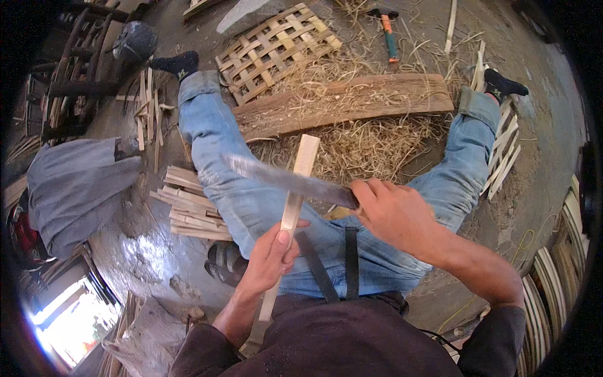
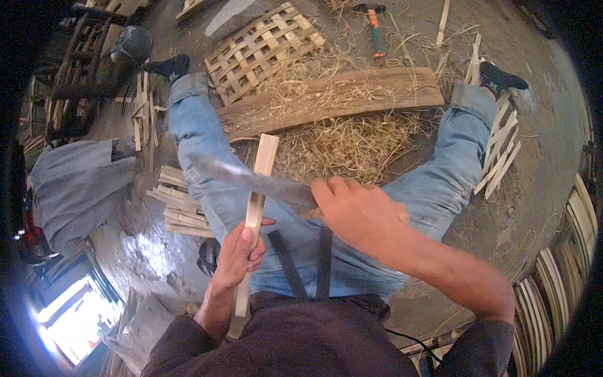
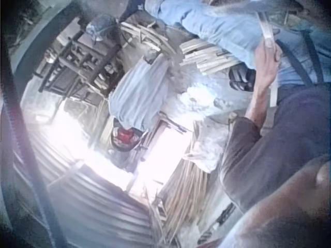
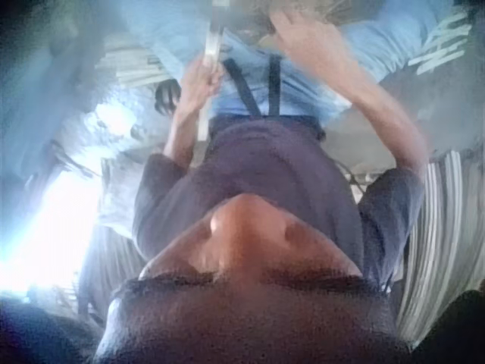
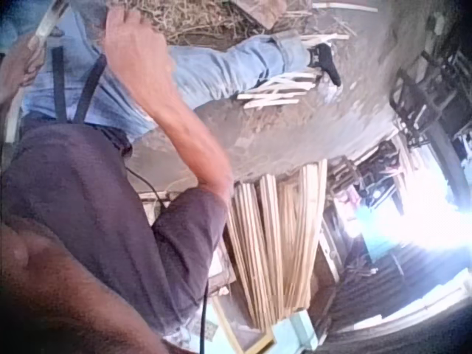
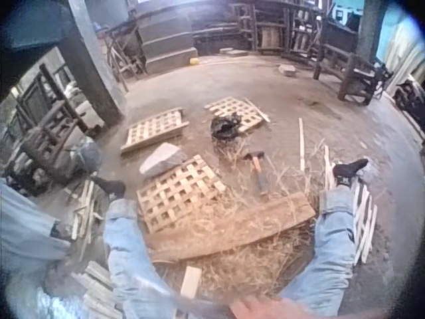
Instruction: The person sits on the floor and uses a knife to shave and shape a thin wooden stick. They hold the stick in one hand and repeatedly scrape the surface with the knife, producing wood shavings that fall onto the floor.
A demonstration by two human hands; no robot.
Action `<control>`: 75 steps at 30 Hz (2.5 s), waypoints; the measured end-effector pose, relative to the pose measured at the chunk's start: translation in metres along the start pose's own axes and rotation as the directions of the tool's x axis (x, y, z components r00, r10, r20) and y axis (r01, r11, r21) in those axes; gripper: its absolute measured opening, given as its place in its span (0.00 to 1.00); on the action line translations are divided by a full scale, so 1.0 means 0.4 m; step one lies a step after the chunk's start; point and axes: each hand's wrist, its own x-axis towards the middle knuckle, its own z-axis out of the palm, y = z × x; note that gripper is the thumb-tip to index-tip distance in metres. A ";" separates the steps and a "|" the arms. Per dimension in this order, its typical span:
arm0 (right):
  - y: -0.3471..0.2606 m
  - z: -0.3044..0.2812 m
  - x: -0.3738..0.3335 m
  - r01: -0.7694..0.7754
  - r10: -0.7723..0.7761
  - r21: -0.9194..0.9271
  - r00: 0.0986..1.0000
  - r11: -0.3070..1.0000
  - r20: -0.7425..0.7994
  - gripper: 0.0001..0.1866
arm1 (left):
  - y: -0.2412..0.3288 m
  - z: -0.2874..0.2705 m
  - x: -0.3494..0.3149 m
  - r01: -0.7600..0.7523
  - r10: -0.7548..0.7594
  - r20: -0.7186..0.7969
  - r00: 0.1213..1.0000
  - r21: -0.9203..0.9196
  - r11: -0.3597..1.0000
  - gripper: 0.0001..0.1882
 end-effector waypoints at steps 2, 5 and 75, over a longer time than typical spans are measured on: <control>0.036 0.029 -0.010 0.016 -0.016 -0.057 1.000 0.998 -0.011 0.09 | -0.012 0.000 -0.007 0.000 0.002 -0.022 1.000 0.058 0.998 0.26; 0.092 0.037 -0.007 -0.206 0.206 0.100 0.978 0.973 0.007 0.13 | -0.023 0.011 -0.010 -0.040 0.041 -0.016 0.999 0.101 0.994 0.28; 0.070 0.063 -0.051 -0.116 0.116 0.080 0.993 0.990 0.009 0.10 | -0.015 0.058 0.074 0.118 -0.111 0.048 0.993 -0.194 0.974 0.16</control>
